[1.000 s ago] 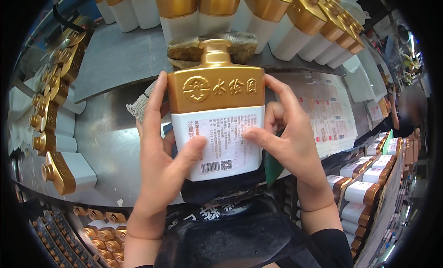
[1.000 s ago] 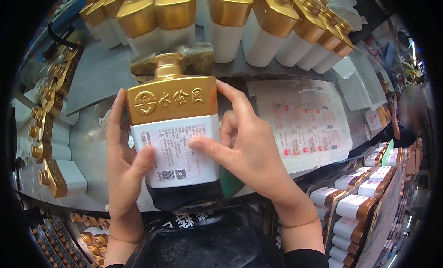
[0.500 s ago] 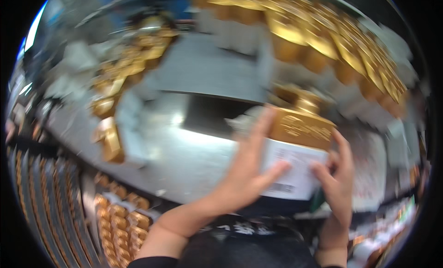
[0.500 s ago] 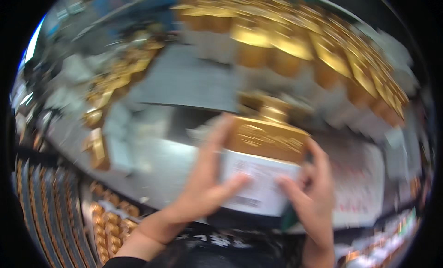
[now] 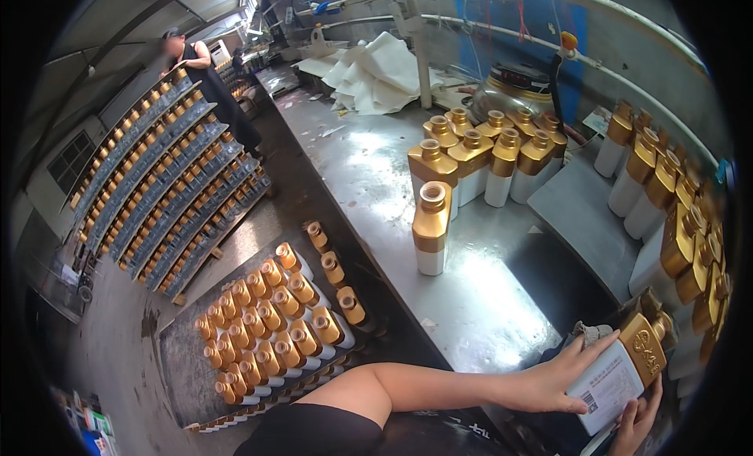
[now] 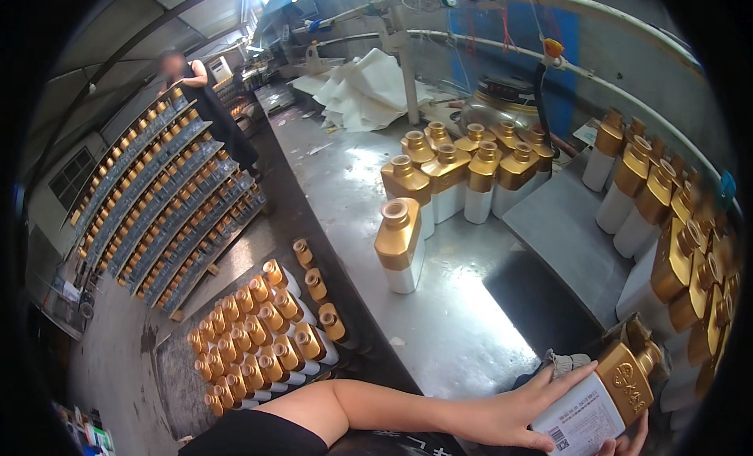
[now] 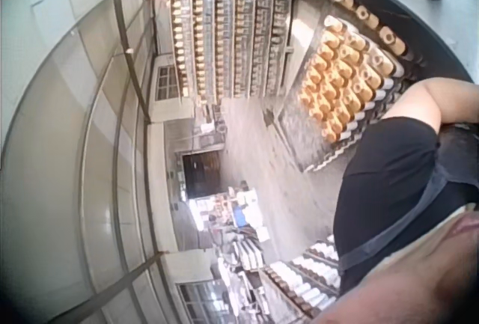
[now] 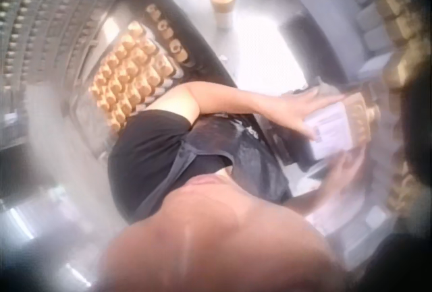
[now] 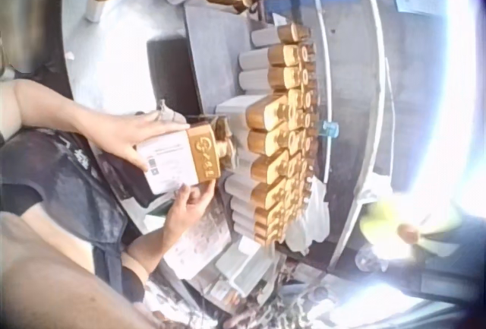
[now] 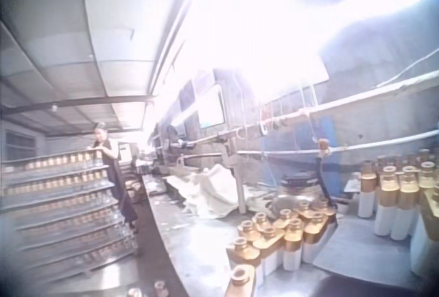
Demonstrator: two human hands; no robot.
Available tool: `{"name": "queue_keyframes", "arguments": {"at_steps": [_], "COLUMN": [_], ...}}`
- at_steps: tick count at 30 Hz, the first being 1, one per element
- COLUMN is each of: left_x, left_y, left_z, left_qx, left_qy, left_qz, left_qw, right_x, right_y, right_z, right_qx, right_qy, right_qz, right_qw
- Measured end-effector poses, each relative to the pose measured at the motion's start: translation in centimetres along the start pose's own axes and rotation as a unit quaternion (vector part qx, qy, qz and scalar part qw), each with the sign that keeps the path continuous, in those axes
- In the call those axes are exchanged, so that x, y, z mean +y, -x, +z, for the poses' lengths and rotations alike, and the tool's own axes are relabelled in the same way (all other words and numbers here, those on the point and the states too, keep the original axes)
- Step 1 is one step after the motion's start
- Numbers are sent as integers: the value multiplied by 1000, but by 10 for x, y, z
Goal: The person applies white labels to gold and white bottles on a factory assembly line. They pick up a bottle, align a label, smooth it onto the surface with a green tool, and place the bottle back on the conveyor. The person also moves a large tray of bottles to a different location.
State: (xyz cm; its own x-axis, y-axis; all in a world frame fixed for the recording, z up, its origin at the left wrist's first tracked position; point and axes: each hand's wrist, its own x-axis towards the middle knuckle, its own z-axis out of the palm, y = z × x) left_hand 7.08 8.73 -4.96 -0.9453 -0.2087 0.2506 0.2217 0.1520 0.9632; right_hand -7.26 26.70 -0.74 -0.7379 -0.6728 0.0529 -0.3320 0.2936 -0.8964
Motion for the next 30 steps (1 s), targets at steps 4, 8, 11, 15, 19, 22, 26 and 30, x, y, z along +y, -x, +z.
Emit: {"name": "queue_keyframes", "arguments": {"at_steps": [4,8,11,15,19,22,26,30], "left_x": [0,-18,-22,-12,-16,-1,-10,-8], "left_y": [-13,-13,-12,-21,-21,-27,-27,-27], "left_z": [7,-7,-26,-25,-7,9,8,4], "left_qx": [-3,-9,-28,-4,13,24,43,31], "left_qy": [-40,-139,36,118,157,166,8,12], "left_qz": [26,13,-28,-46,-38,-65,-33,-43], "left_qw": [999,990,999,992,987,984,998,999], "right_x": [41,24,20,63,77,59,32,17], "right_y": [-17,-8,-19,-24,13,22,20,18], "right_z": [-17,-5,-20,-75,-94,-86,-73,-60], "right_qx": [36,56,-16,142,178,126,75,100], "right_qy": [-4,-63,-114,-358,-405,-414,-360,-241], "right_qz": [-77,-9,-30,195,196,159,86,3], "right_qw": [996,996,993,902,875,887,926,965]}}
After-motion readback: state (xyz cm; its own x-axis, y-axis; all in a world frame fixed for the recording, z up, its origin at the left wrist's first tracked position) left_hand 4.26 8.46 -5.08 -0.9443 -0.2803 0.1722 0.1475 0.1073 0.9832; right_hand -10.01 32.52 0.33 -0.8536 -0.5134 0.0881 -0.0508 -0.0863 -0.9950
